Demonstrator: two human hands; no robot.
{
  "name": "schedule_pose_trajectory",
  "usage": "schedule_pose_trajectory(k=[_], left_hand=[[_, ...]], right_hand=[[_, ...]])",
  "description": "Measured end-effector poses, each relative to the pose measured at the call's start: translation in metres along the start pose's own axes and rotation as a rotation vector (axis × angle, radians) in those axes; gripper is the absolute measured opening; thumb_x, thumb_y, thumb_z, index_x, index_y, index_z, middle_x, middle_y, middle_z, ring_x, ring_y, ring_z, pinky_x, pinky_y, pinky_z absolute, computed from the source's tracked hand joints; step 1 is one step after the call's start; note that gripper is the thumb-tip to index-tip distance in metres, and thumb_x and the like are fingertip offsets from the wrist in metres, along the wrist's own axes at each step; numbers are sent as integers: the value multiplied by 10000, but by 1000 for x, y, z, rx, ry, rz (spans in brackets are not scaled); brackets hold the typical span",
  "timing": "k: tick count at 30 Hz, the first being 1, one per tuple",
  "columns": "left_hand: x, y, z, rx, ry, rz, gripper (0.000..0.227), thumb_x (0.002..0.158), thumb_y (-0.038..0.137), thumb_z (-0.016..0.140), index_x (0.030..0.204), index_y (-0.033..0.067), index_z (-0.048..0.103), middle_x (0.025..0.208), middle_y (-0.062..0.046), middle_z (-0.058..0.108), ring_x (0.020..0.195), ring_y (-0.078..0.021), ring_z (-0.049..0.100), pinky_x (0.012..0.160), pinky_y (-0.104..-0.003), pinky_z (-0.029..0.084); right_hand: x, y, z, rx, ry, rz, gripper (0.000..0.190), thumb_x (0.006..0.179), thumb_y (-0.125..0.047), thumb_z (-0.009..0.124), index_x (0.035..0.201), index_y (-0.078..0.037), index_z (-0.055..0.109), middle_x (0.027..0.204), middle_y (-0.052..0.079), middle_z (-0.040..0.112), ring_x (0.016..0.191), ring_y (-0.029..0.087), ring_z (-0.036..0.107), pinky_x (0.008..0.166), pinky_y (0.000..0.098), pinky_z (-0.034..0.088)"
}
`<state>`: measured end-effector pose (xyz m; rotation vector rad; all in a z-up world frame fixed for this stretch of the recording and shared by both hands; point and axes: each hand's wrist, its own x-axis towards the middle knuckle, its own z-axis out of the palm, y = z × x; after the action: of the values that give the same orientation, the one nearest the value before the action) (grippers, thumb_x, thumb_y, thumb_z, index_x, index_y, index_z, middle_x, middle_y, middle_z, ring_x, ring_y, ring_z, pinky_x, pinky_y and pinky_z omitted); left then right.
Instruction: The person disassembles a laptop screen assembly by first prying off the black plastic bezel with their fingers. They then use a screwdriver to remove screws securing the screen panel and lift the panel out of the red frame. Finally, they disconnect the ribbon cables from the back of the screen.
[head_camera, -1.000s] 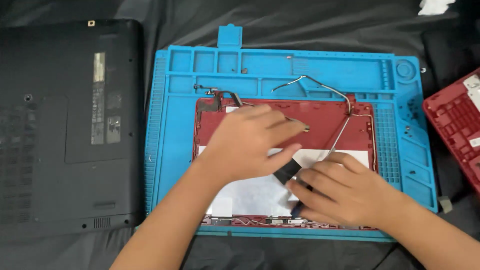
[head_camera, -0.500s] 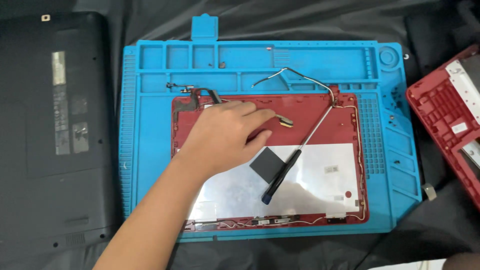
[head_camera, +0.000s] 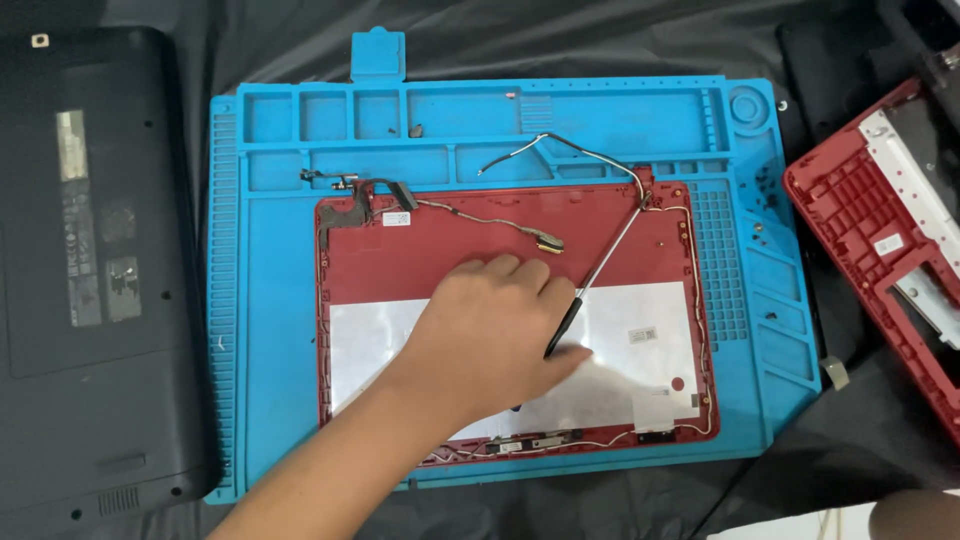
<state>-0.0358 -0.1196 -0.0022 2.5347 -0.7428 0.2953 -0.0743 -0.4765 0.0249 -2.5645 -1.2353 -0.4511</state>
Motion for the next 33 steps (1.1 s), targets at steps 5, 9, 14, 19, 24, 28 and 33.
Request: schedule_pose_trajectory(k=[5,9,14,19,24,28,33], left_hand=[[-3,-4,7,-33,35,19,204,786,232,760,735,55,673,756,-94,658,746,-282,661,663,-425,527],[-3,-6,12,-71,72,-3,148,768,168,733,744,36,670,760,-101,664,744,-292,665,649,-442,542],[0,-12,8,-146,63,-57,149,757,157,730,721,31,658,711,-112,644,707,-310,660,640,-463,541],[-1,-16,-5,-164,17,-85,163,762,162,734,711,27,658,668,-120,622,666,-324,644,608,-473,522],[0,-23,-21,-211,34,-53,128,758,147,751,748,42,680,702,-100,638,670,-309,641,594,-447,513],[0,-26,-26,-231,44,-53,135,747,138,761,771,34,678,704,-89,647,667,-290,653,587,-429,515],[-2,-34,-28,-180,70,-22,118,758,118,768,834,46,713,770,-84,679,698,-275,666,602,-400,528]], right_hand=[[101,-5,25,-32,3,106,198,854,-144,787,1023,-45,752,974,92,725,809,302,685,677,401,523],[143,12,55,24,-31,160,220,857,-85,778,1066,-21,755,999,118,720,818,315,700,679,386,559],[135,21,67,87,-42,240,165,877,-49,777,1041,-34,761,1005,103,720,825,297,710,713,365,578],[139,19,63,185,9,284,217,846,-38,813,1049,-13,739,1050,111,719,860,258,724,745,334,589],[144,24,62,305,106,224,414,794,-44,824,1182,25,695,1203,166,708,969,257,716,796,314,591],[131,36,74,309,87,173,316,863,-48,818,1163,-2,726,1156,141,736,977,260,738,803,314,594],[128,42,73,272,34,102,175,900,-40,793,1072,-22,770,1001,115,748,862,263,731,724,333,574]])
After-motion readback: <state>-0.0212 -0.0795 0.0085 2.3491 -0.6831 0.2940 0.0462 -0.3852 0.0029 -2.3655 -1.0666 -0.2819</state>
